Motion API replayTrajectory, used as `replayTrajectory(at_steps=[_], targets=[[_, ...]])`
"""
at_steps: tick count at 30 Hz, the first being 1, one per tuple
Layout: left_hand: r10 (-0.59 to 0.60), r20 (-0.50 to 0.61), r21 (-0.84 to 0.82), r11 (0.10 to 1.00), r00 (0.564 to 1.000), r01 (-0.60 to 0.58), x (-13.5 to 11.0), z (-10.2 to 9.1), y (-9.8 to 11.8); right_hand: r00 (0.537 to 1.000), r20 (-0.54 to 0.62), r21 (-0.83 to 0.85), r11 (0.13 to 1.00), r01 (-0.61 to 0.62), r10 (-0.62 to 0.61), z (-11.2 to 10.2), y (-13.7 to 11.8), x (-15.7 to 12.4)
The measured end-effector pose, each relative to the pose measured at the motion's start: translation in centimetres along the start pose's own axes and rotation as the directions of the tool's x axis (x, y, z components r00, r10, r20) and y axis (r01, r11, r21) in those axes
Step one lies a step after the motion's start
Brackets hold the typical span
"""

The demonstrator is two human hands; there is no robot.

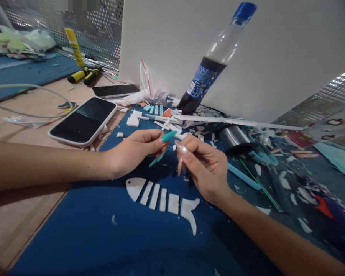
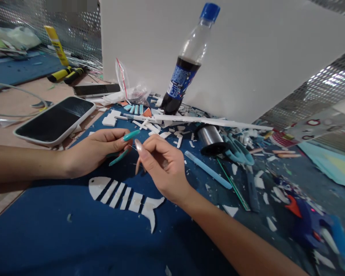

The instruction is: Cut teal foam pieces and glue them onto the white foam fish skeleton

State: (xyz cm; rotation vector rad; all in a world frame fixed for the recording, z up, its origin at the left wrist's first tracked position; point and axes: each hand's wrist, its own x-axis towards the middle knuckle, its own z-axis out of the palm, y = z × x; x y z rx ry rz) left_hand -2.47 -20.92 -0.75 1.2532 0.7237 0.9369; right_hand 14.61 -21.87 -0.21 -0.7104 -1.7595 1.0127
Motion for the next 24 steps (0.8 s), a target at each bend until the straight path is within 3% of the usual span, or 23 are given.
replayTrajectory(at_steps=[10,24], targets=[[-0.004,0.004,0.034,0.999,1.0,0.004,0.06,0.06,0.03,1.0,0.012,-0.06,0.998,0.013,-0.012,0.06,-0.06,0.08],[0.03,-0.053,0.26,0.966,0.998,-0.015,-0.27,0.25,0.28,1.0,0.002,-0.325,0.946,0.001,0.0,0.12,0.43,0.48]])
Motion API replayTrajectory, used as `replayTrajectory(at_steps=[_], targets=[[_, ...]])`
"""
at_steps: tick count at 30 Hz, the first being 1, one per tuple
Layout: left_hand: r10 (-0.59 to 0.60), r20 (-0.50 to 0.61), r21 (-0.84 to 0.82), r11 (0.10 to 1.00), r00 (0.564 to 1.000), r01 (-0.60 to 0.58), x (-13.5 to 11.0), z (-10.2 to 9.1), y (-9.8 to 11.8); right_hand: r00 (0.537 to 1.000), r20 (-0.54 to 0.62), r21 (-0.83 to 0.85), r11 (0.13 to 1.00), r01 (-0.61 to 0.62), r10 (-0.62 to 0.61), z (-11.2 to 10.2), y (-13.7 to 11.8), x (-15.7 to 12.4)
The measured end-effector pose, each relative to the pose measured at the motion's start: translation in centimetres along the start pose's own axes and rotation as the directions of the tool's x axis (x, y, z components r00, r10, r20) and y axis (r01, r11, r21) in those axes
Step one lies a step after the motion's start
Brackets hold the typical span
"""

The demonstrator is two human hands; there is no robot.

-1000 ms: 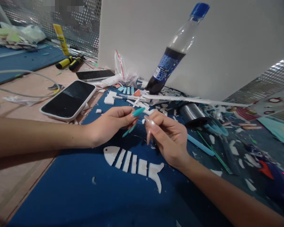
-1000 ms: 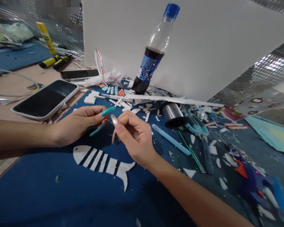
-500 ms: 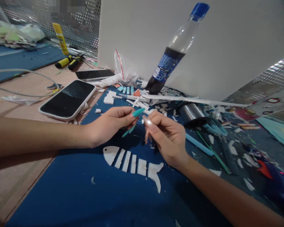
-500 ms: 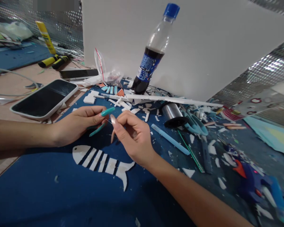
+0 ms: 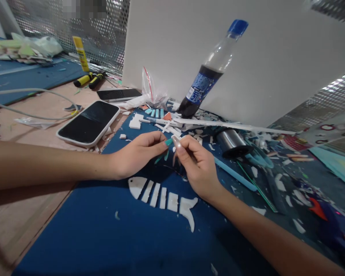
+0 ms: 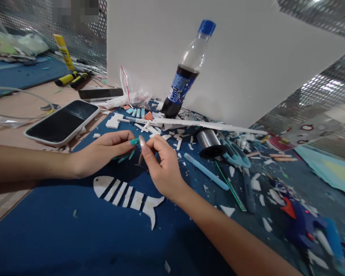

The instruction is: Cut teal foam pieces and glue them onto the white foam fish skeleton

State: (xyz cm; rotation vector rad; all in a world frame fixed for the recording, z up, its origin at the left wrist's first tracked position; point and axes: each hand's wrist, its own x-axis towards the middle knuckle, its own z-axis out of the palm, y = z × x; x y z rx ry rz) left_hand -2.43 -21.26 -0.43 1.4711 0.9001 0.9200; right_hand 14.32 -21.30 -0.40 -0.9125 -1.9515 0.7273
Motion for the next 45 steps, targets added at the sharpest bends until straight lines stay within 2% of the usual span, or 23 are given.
replayTrajectory(at_steps=[5,8,11,14,17,21,24,28,30,33,37,40,43,45], targets=[[0.081,-0.055,0.142,0.987,0.995,-0.072,0.0,-0.1,-0.1,0.998,0.043,-0.082,0.996,0.04,-0.037,0.1,0.0,0.0],[0.212,-0.079,0.324,0.93,0.974,-0.176,0.0,-0.5,0.3,0.998,0.063,-0.062,0.998,0.01,-0.006,0.1,0.3,0.0],[0.399,-0.048,0.562,0.769,0.916,-0.306,0.1,-1.1,1.2,0.996,0.072,0.009,0.998,-0.058,0.057,0.1,0.8,0.1],[0.535,0.022,0.707,0.589,0.845,-0.391,0.3,-1.8,2.4,0.991,0.087,0.031,0.994,-0.103,0.1,0.2,1.1,0.3],[0.613,0.103,0.771,0.449,0.783,-0.452,0.7,-2.2,3.1,0.983,0.098,0.033,0.986,-0.162,0.158,0.3,1.1,0.4],[0.62,0.224,0.78,0.349,0.752,-0.519,1.0,-2.4,3.4,0.981,0.092,0.17,0.968,-0.183,0.17,0.3,1.0,0.3],[0.57,0.277,0.764,0.358,0.774,-0.537,1.1,-2.2,3.3,0.983,0.134,0.249,0.956,-0.156,0.125,0.3,1.1,0.2],[0.498,0.19,0.779,0.448,0.846,-0.439,1.1,-2.1,2.7,0.984,0.162,0.435,0.89,-0.137,0.072,0.4,1.3,0.1],[0.504,0.168,0.778,0.46,0.847,-0.428,1.1,-2.1,2.5,0.982,0.178,0.505,0.851,-0.145,0.062,0.4,1.3,0.2],[0.531,0.161,0.777,0.451,0.832,-0.438,1.3,-2.1,2.3,0.971,0.212,0.507,0.837,-0.205,0.109,0.4,1.2,0.2],[0.508,0.117,0.775,0.491,0.854,-0.398,1.4,-2.1,2.3,0.984,0.129,0.449,0.877,-0.171,0.126,0.4,1.2,0.2],[0.473,0.117,0.769,0.514,0.873,-0.381,1.4,-2.1,2.2,0.985,0.095,0.478,0.861,-0.173,0.145,0.4,1.3,0.2],[0.46,0.133,0.785,0.492,0.878,-0.376,1.4,-2.1,2.0,0.978,0.085,0.495,0.844,-0.208,0.19,0.4,1.6,0.3],[0.468,0.135,0.818,0.444,0.873,-0.365,1.6,-2.2,1.7,0.974,0.052,0.493,0.842,-0.217,0.221,0.4,1.7,0.4]])
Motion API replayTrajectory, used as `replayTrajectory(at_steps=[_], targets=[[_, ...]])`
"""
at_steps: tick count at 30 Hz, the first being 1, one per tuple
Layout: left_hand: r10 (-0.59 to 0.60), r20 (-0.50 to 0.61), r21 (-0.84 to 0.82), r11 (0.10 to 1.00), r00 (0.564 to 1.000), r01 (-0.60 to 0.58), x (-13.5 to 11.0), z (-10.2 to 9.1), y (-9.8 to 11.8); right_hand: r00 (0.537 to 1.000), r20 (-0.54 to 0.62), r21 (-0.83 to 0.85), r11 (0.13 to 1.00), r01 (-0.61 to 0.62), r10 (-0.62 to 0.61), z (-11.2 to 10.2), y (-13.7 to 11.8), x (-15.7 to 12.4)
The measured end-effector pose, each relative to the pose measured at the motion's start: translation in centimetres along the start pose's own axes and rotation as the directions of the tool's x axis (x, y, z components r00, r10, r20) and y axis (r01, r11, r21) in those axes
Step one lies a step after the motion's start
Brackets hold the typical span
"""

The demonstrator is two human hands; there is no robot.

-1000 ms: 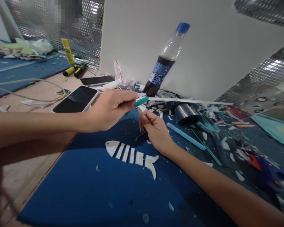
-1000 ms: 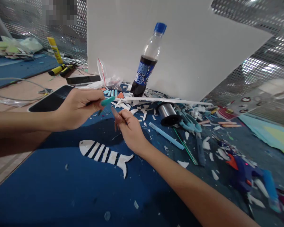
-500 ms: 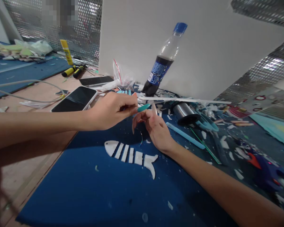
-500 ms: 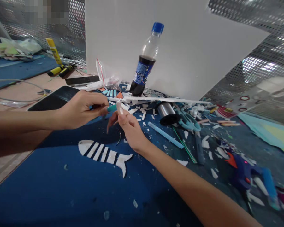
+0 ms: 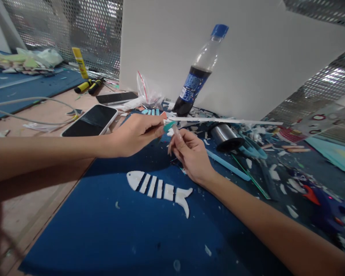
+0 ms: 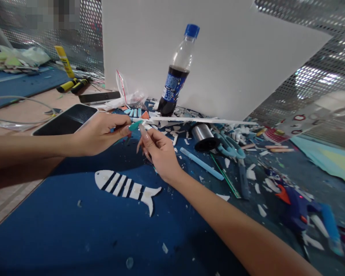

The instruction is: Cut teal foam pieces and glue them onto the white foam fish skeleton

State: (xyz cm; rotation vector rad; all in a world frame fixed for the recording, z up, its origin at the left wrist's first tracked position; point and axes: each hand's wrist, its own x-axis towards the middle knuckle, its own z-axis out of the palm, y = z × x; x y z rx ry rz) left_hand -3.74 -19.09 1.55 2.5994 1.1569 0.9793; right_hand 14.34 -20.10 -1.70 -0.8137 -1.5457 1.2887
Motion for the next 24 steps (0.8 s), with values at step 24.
replayTrajectory(at_steps=[24], targets=[[0.123,-0.012,0.206,0.972,0.992,-0.118,-0.3,1.6,-1.0,0.948,-0.279,-0.123,0.985,0.124,-0.154,-0.2,0.0,-0.1]])
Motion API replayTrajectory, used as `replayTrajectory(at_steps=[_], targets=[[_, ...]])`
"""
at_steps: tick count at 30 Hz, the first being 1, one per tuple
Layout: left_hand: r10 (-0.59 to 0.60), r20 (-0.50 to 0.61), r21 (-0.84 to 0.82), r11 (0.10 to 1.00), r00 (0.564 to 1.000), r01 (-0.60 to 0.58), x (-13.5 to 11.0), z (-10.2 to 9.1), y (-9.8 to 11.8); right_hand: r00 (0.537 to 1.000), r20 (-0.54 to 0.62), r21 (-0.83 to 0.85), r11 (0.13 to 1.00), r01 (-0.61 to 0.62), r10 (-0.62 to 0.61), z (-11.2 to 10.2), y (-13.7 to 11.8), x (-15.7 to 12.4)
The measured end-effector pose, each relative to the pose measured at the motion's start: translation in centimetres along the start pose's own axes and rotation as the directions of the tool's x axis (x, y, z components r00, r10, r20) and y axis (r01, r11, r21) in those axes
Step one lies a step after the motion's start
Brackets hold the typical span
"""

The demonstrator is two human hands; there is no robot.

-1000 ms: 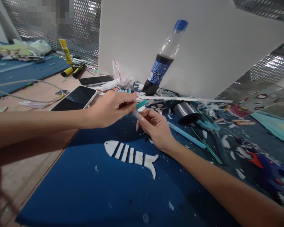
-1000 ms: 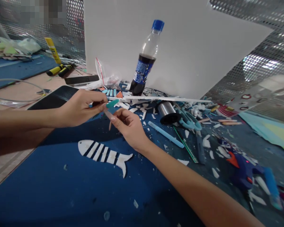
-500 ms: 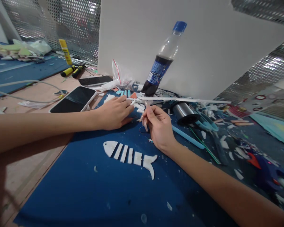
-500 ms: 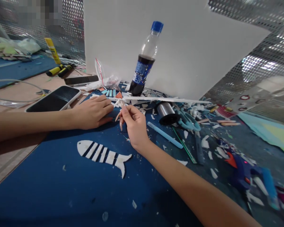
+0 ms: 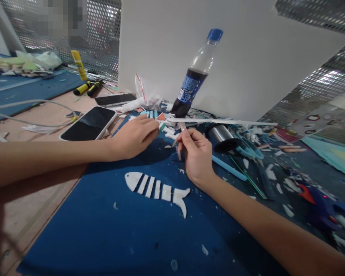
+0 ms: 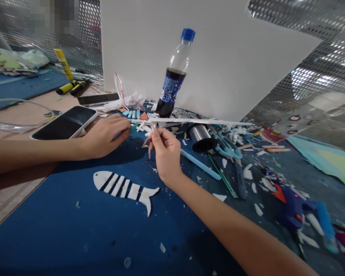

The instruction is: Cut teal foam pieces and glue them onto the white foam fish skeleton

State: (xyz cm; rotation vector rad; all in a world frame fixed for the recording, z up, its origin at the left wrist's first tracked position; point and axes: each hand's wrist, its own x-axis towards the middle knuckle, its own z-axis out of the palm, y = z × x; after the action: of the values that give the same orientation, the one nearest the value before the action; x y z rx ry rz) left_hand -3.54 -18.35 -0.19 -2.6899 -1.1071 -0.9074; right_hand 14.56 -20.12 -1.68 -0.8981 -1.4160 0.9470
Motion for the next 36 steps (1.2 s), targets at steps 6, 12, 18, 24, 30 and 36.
replayTrajectory(at_steps=[6,12,18,24,30,36], targets=[[-0.372,0.156,-0.78,0.521,0.915,0.345,-0.8,-0.4,1.8,0.991,0.034,-0.162,0.978,0.134,-0.13,0.0,-1.1,-0.9],[-0.368,0.441,-0.87,0.049,0.818,0.491,-0.6,0.0,2.0,0.951,0.173,-0.308,0.903,0.301,-0.257,-0.1,-1.8,-1.5],[-0.246,0.46,-0.866,0.085,0.853,0.492,-0.6,0.2,1.7,0.926,0.238,-0.334,0.87,0.363,-0.295,-0.1,-1.9,-1.6],[-0.227,0.438,-0.874,0.118,0.87,0.471,-0.7,0.6,1.5,0.904,0.269,-0.323,0.854,0.409,-0.331,0.0,-2.2,-1.6],[-0.224,0.454,-0.87,0.097,0.862,0.484,-0.7,0.5,1.5,0.899,0.282,-0.325,0.848,0.419,-0.336,0.1,-2.1,-1.7],[-0.224,0.457,-0.864,0.12,0.861,0.49,-0.7,0.5,1.6,0.897,0.291,-0.332,0.845,0.42,-0.331,0.0,-2.2,-1.7]])
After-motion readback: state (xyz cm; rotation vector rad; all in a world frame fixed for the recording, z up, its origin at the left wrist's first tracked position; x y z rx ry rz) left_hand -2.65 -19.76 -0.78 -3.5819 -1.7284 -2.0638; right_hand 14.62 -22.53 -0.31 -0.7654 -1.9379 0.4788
